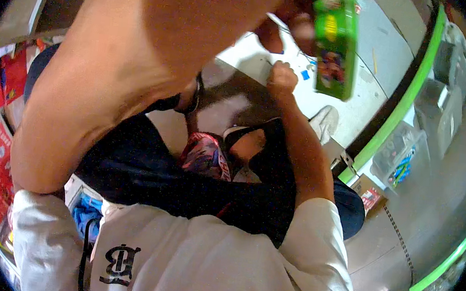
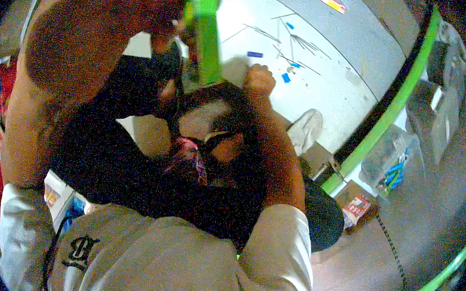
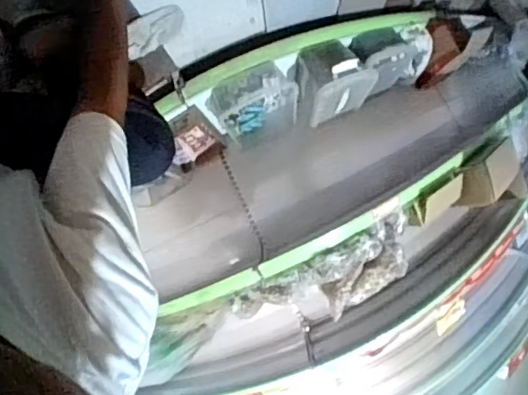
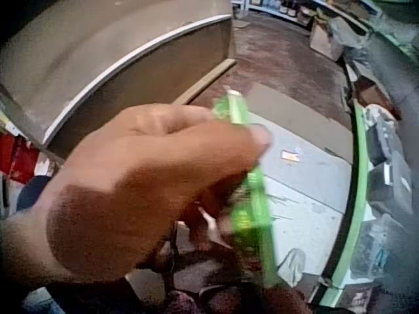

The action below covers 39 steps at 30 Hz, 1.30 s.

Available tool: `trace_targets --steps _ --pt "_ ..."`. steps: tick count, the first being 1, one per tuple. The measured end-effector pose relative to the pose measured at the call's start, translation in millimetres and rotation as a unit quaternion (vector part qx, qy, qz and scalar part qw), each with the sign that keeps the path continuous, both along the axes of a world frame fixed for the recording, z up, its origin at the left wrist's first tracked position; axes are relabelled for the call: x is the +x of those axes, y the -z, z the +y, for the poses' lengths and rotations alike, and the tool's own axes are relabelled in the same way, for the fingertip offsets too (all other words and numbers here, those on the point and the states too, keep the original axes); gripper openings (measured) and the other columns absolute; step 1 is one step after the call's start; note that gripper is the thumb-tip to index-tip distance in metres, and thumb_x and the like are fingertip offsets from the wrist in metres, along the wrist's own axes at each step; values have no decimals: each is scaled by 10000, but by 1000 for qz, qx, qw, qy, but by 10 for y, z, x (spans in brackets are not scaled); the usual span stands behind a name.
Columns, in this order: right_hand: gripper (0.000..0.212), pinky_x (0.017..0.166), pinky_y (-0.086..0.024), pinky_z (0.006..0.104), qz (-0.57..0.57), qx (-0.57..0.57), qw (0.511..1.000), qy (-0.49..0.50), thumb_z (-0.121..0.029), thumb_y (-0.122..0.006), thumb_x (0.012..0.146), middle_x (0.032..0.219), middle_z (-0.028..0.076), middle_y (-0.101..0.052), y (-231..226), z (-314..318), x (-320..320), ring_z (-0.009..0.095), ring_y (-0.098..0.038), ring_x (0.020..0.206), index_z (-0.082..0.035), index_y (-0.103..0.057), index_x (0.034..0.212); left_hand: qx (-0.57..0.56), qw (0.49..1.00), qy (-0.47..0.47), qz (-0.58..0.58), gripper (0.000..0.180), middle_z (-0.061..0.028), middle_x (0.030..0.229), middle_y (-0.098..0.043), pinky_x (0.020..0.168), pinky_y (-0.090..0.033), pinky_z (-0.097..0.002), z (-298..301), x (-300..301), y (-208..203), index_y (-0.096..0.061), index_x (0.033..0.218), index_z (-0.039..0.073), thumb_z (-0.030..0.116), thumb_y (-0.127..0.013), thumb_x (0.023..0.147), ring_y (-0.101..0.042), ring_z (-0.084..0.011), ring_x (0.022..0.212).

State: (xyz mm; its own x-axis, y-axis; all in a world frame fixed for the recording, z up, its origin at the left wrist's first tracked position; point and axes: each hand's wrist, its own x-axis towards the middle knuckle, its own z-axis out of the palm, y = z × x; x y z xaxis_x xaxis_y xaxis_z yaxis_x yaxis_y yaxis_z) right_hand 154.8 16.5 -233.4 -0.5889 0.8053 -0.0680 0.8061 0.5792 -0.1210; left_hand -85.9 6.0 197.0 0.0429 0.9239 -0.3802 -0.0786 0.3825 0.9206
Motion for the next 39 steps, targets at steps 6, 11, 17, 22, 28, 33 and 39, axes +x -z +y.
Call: trace_targets --steps 6,11,17,22,28,33,39 --pt "138 634 -574 430 -20 -138 983 118 -150 -607 878 871 145 -671 -48 -55 -70 324 -707 781 -47 -626 967 -5 978 -182 96 351 -10 814 -616 557 -432 -260 18 183 33 -632 1013 90 434 -617 942 -579 -105 664" --pt "90 520 -523 399 51 35 993 96 -95 -625 774 745 118 -605 -128 -97 -74 277 -652 610 -67 -552 820 2 986 -140 89 348 4 712 -589 489 -395 -225 19 160 -8 -624 997 82 427 -600 959 -548 -81 583" --pt "72 523 -512 411 68 32 990 117 -74 -621 742 752 129 -596 -88 -145 -63 292 -634 619 -62 -570 792 10 987 -142 78 341 -1 720 -594 485 -387 -226 27 158 32 -626 1006 73 411 -591 968 -545 -82 584" --pt "77 540 -509 439 93 20 994 63 -54 -642 705 736 141 -601 -124 -141 -13 314 -636 623 -61 -581 751 -2 982 -159 103 355 -4 727 -592 509 -389 -230 34 230 2 -627 1018 68 417 -591 968 -545 -89 590" --pt "81 565 -528 416 24 -15 997 77 -52 -658 695 755 144 -628 -158 -129 -57 306 -656 651 -63 -596 747 8 983 -154 104 368 5 758 -591 545 -391 -231 26 187 33 -634 1032 61 421 -603 961 -551 -88 635" --pt "71 580 -559 399 -12 -34 996 82 -116 -632 809 789 142 -655 -177 -131 -79 294 -686 675 -54 -617 839 -2 977 -184 105 398 14 759 -586 543 -389 -234 -19 99 136 -641 1073 41 420 -609 958 -542 -93 629" --pt "111 593 -579 390 -37 -67 989 128 -166 -618 866 824 131 -680 -109 -92 -68 282 -714 715 -61 -622 901 1 993 -111 25 362 -15 767 -619 546 -440 -236 53 108 -38 -651 1045 25 376 -620 963 -569 -101 618"
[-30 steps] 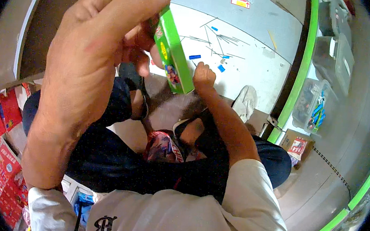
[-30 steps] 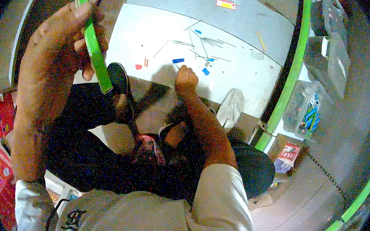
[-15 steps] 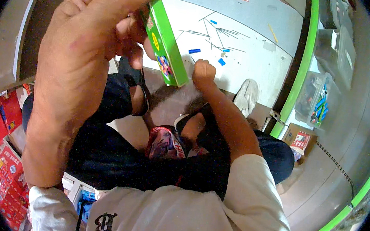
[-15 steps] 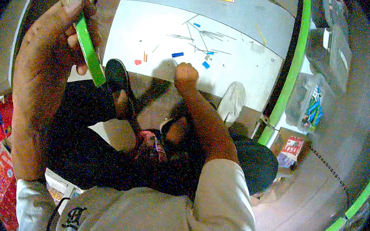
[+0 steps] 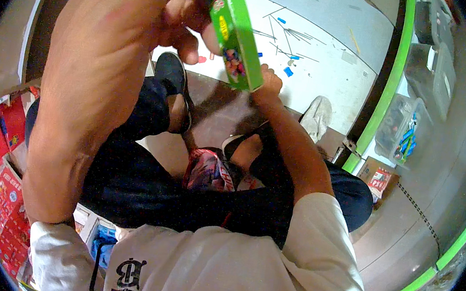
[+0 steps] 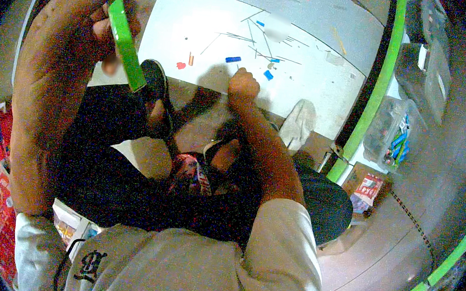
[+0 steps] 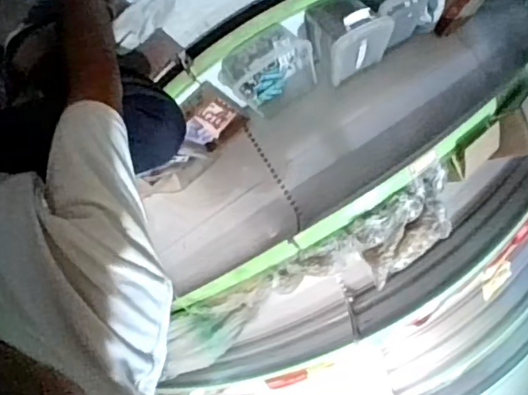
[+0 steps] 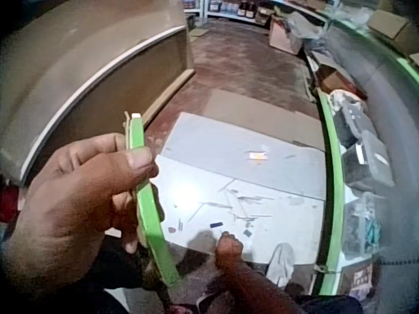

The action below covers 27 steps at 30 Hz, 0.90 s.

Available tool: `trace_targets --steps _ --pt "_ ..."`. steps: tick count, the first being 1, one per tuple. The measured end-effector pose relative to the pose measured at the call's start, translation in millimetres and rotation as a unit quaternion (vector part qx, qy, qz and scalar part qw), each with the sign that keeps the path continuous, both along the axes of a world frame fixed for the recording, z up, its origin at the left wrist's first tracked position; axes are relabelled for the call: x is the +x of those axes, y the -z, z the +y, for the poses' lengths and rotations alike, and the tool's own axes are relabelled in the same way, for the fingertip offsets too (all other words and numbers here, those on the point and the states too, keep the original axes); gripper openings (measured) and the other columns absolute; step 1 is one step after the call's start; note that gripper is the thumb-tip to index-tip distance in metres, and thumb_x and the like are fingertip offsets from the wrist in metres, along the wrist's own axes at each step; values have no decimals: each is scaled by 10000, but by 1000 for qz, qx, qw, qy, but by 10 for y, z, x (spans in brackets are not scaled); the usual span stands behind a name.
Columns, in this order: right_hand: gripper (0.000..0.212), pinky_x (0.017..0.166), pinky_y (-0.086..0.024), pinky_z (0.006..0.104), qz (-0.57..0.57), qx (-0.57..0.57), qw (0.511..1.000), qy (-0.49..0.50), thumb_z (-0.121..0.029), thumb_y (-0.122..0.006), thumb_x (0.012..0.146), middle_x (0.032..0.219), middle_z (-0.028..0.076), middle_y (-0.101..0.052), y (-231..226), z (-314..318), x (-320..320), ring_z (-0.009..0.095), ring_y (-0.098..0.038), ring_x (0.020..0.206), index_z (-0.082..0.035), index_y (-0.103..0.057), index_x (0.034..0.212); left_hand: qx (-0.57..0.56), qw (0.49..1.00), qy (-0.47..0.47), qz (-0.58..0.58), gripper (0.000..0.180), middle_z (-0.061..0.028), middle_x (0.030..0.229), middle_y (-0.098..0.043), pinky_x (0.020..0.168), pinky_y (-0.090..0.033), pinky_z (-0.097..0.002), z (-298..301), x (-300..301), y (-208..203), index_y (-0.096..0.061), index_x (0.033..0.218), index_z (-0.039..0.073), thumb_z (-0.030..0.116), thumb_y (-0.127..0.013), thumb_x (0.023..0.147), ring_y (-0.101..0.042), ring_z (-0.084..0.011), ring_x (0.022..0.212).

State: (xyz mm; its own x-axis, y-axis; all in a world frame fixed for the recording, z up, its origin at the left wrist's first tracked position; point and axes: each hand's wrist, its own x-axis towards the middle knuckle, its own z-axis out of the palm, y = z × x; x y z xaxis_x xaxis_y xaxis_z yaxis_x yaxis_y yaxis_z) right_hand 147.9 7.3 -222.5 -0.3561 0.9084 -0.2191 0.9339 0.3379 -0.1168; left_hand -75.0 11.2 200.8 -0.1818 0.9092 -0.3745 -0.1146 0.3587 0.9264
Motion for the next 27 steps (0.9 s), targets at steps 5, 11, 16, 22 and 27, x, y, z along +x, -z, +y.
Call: trace_targets --steps 5,11,16,22,27 --pt "259 666 -592 432 12 -69 997 -12 -256 -687 809 904 149 -713 7 125 138 304 -732 786 -48 -636 954 -91 992 -38 -74 292 -39 740 -632 530 -488 -238 -2 38 -244 -628 965 11 303 -626 978 -575 -99 564" --pt "276 765 -530 450 160 -236 944 165 -245 -635 792 885 215 -690 -810 860 178 343 -667 830 12 -707 863 108 964 106 218 235 -15 814 -653 609 -480 -253 -21 192 165 -673 1002 40 265 -690 939 -604 -99 706" --pt "202 612 -553 354 465 -215 835 198 -202 -649 872 774 108 -694 -2482 1472 86 202 -648 620 -12 -705 830 198 918 127 320 248 -214 689 -586 583 -452 -437 -51 340 377 -593 874 -34 188 -702 887 -572 -349 591" --pt "172 585 -552 281 692 -62 710 112 -156 -674 919 812 101 -700 -4260 988 211 155 -664 659 15 -682 931 275 887 134 346 201 -229 808 -616 675 -477 -479 -26 476 393 -616 935 -20 150 -705 873 -611 -428 745" --pt "133 604 -550 269 670 -9 738 80 -113 -676 916 839 85 -712 -4559 579 195 143 -676 684 15 -686 951 309 877 129 344 172 -216 866 -621 702 -480 -480 -36 550 390 -632 980 -14 105 -690 870 -613 -422 783"
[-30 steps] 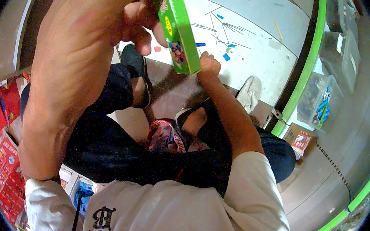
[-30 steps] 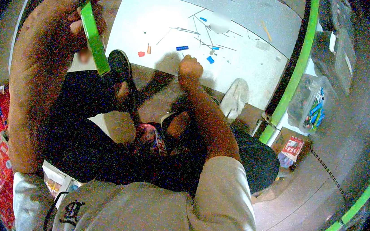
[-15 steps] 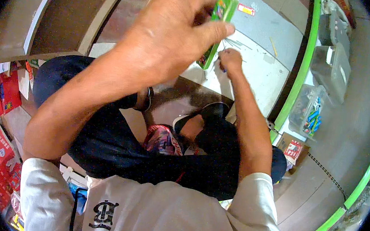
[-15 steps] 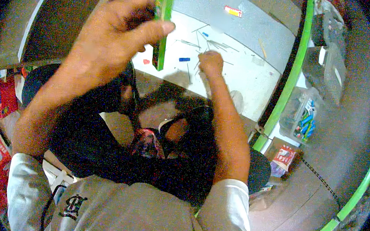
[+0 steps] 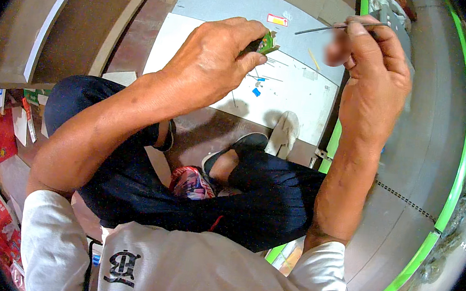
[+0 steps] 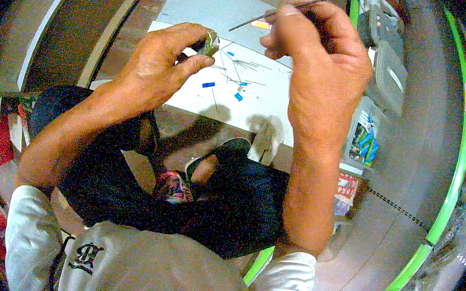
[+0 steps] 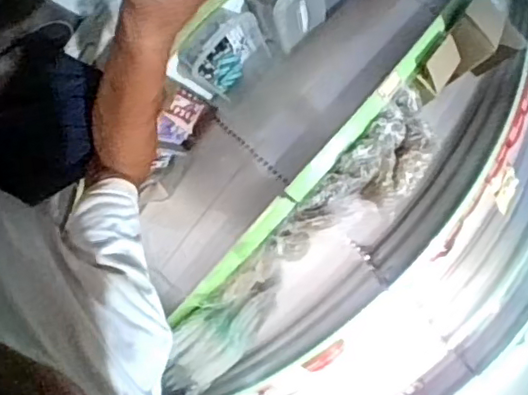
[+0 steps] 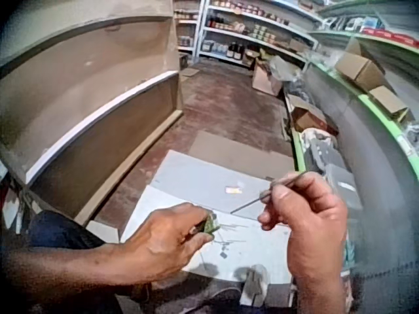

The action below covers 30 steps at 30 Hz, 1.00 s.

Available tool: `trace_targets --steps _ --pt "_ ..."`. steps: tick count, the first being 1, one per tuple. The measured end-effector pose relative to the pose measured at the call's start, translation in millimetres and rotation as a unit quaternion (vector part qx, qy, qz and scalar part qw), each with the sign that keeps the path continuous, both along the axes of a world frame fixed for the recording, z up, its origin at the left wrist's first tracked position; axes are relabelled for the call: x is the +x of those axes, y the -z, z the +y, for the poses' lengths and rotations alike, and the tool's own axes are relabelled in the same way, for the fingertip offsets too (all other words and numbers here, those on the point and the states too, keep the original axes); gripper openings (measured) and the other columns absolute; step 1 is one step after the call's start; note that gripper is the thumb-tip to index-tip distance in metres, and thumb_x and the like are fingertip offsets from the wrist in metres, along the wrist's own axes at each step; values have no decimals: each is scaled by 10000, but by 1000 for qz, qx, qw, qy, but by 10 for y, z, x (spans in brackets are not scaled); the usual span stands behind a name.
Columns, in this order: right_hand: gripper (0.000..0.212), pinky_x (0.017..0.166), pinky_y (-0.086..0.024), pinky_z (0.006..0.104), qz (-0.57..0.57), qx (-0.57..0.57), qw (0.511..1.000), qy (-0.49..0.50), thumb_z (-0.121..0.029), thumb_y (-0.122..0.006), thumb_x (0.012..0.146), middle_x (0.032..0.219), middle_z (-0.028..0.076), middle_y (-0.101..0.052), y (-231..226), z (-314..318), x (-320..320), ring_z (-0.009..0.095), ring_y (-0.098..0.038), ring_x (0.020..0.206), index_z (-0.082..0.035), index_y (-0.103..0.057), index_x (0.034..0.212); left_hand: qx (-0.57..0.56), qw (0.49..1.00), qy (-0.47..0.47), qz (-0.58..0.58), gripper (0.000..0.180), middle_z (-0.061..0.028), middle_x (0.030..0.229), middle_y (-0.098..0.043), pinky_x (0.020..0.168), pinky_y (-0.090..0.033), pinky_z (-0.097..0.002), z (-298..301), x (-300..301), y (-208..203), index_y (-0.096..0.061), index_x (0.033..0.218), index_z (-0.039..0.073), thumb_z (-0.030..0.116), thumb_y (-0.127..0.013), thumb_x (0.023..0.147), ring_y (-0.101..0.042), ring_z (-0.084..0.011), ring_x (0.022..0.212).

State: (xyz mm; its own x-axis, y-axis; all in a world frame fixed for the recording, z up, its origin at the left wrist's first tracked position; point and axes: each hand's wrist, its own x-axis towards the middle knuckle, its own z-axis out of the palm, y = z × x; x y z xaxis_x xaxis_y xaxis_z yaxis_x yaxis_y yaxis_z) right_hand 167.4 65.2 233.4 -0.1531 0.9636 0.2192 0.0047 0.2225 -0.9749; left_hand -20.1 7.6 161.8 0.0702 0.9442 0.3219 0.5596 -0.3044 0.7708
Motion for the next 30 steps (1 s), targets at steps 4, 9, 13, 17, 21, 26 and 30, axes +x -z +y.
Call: trace_targets --steps 4,9,13,17,21,26,30 --pt "111 635 -553 252 -34 -11 999 -7 -87 -683 911 837 64 -714 61 -100 -63 133 -686 703 12 -691 958 0 1000 10 -16 179 -213 876 -625 705 -483 -477 -1 16 -3 -642 1008 -12 90 -684 867 -616 -417 787" --pt "101 670 -549 240 -51 -16 998 -32 -66 -712 890 842 31 -705 148 -85 -89 84 -660 753 3 -702 962 -7 1000 19 -12 194 -217 875 -627 713 -489 -469 32 17 4 -646 1016 -16 91 -687 859 -622 -415 798" --pt "153 697 -556 254 -103 13 993 -60 -39 -699 904 919 78 -721 203 -104 -107 119 -673 768 24 -695 1043 12 1000 17 -7 195 -220 868 -625 707 -488 -474 49 39 15 -645 1006 -25 97 -689 861 -623 -420 792" --pt "208 721 -561 279 -116 47 992 -33 -91 -677 939 965 120 -731 195 -92 -73 148 -686 785 41 -689 1100 13 1000 11 -14 192 -226 861 -623 699 -486 -473 54 39 35 -641 997 -25 96 -690 856 -622 -424 789" --pt "182 645 -554 261 -73 4 996 52 -164 -739 901 846 62 -727 368 157 79 136 -684 699 -11 -736 1000 -24 999 6 39 296 -156 987 -681 741 -572 -353 95 -46 16 -646 1136 3 158 -719 895 -687 -249 870" --pt "228 691 -568 363 -334 -63 940 -34 -218 -681 862 800 136 -734 1541 718 168 232 -726 731 -11 -740 937 -52 998 -3 -28 175 -128 831 -616 672 -499 -335 138 -208 -135 -604 971 -14 134 -675 912 -592 -167 763" --pt "192 742 -559 426 -640 -20 758 -126 -219 -669 794 882 189 -726 2964 687 6 321 -715 803 -65 -754 870 -119 989 3 -92 165 -158 776 -540 669 -447 -373 91 -328 -262 -553 920 -41 83 -656 883 -513 -169 744"
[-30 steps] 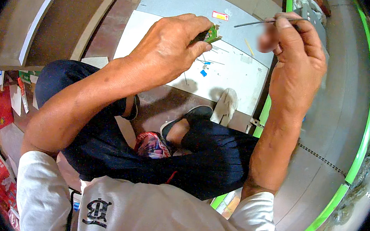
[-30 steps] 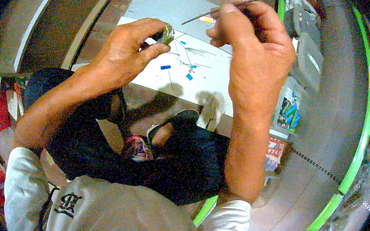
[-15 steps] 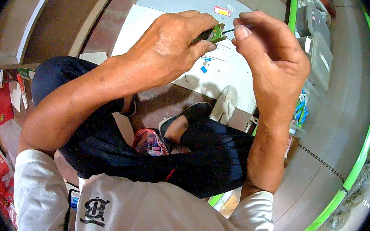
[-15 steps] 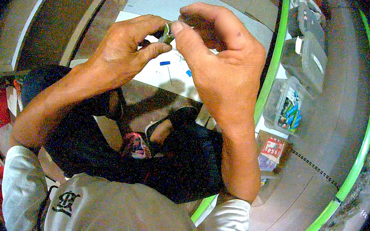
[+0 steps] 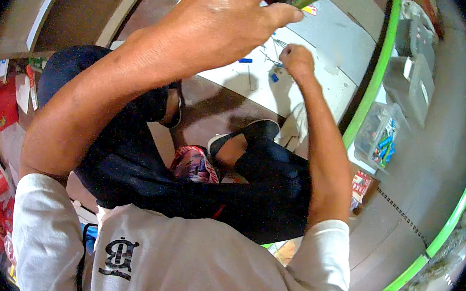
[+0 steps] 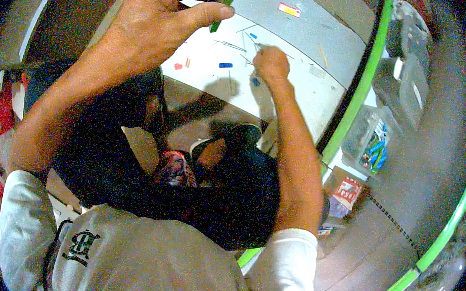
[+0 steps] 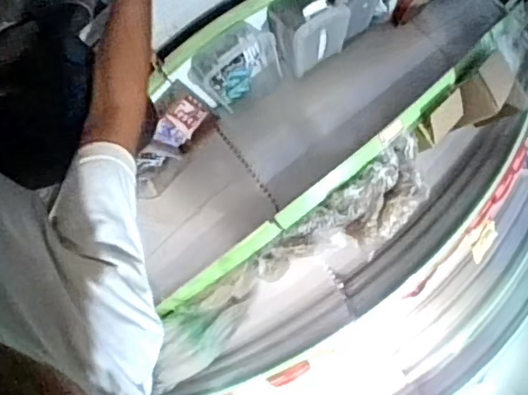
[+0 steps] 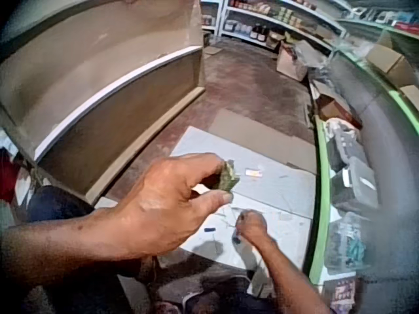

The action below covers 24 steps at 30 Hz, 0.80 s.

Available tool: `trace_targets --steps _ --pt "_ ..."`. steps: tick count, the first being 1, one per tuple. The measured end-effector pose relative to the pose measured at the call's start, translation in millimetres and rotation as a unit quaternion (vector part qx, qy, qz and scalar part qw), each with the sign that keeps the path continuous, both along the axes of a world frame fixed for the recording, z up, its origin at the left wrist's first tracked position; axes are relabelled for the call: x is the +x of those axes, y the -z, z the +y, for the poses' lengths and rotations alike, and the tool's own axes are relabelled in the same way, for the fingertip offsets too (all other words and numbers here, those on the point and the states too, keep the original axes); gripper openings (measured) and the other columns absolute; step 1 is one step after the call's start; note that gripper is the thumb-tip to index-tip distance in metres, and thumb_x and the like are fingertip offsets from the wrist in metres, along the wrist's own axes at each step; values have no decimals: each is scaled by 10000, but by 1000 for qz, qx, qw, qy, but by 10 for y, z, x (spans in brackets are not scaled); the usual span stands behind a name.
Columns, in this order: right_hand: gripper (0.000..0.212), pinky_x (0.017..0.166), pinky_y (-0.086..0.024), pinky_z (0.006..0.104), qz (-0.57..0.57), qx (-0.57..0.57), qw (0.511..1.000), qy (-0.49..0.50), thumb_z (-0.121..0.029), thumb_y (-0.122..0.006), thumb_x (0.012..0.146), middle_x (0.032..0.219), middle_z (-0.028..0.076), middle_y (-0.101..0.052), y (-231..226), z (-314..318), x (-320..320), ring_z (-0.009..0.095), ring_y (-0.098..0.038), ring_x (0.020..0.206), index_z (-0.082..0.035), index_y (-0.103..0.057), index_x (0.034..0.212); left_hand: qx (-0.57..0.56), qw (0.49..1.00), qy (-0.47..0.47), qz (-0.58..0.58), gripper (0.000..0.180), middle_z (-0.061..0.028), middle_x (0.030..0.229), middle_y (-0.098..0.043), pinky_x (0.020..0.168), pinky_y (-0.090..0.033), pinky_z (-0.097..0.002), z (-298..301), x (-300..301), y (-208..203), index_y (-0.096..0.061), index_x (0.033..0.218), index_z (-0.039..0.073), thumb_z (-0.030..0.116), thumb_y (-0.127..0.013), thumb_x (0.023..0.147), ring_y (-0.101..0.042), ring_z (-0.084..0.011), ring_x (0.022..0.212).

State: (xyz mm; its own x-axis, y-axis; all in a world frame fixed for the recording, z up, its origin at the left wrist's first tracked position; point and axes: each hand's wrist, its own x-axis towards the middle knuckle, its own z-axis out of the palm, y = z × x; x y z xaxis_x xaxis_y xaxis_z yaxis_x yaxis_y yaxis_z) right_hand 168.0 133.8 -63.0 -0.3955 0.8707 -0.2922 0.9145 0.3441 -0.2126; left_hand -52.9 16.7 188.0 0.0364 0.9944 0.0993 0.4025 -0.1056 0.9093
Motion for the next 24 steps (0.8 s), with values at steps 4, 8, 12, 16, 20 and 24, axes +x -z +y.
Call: trace_targets --steps 4,8,12,16,20,24 --pt "194 794 -543 463 47 -63 996 43 -207 -632 763 904 190 -722 850 -516 -50 386 -692 848 -75 -748 845 59 998 -16 6 149 -179 802 -563 698 -458 -364 -45 -77 -47 -561 946 -46 73 -638 900 -536 -169 760" --pt "205 785 -535 474 9 -99 991 85 -188 -615 774 923 214 -714 1204 -987 -188 385 -686 881 -41 -717 875 37 998 -33 44 135 -193 790 -565 698 -459 -363 -124 -170 -114 -565 947 -48 63 -632 910 -551 -213 747" --pt "273 815 -537 483 -15 -61 994 87 -211 -619 818 980 256 -684 1436 -1134 -194 423 -672 942 12 -671 969 32 995 -31 93 142 -189 751 -561 661 -455 -371 -137 -216 -126 -561 922 -38 73 -648 911 -563 -238 712" --pt "214 760 -570 450 16 -16 997 76 -190 -695 821 1010 177 -670 1727 -1149 -103 348 -700 904 -40 -671 971 15 991 -23 133 161 -186 745 -577 634 -459 -393 -133 -253 -109 -558 906 -25 97 -662 911 -588 -244 697" --pt "203 750 -577 437 17 -42 999 29 -202 -704 829 1008 161 -690 1893 -1133 -60 328 -710 906 -52 -687 965 14 991 -21 135 165 -189 749 -581 637 -462 -395 -140 -257 -84 -559 907 -28 102 -660 911 -592 -249 700" --pt "205 754 -587 422 -22 -52 998 -10 -199 -698 840 1025 148 -716 1835 -1104 -64 310 -717 939 -69 -718 998 11 991 -19 129 168 -193 753 -586 641 -464 -398 -152 -225 -63 -559 908 -31 106 -658 910 -596 -254 703"
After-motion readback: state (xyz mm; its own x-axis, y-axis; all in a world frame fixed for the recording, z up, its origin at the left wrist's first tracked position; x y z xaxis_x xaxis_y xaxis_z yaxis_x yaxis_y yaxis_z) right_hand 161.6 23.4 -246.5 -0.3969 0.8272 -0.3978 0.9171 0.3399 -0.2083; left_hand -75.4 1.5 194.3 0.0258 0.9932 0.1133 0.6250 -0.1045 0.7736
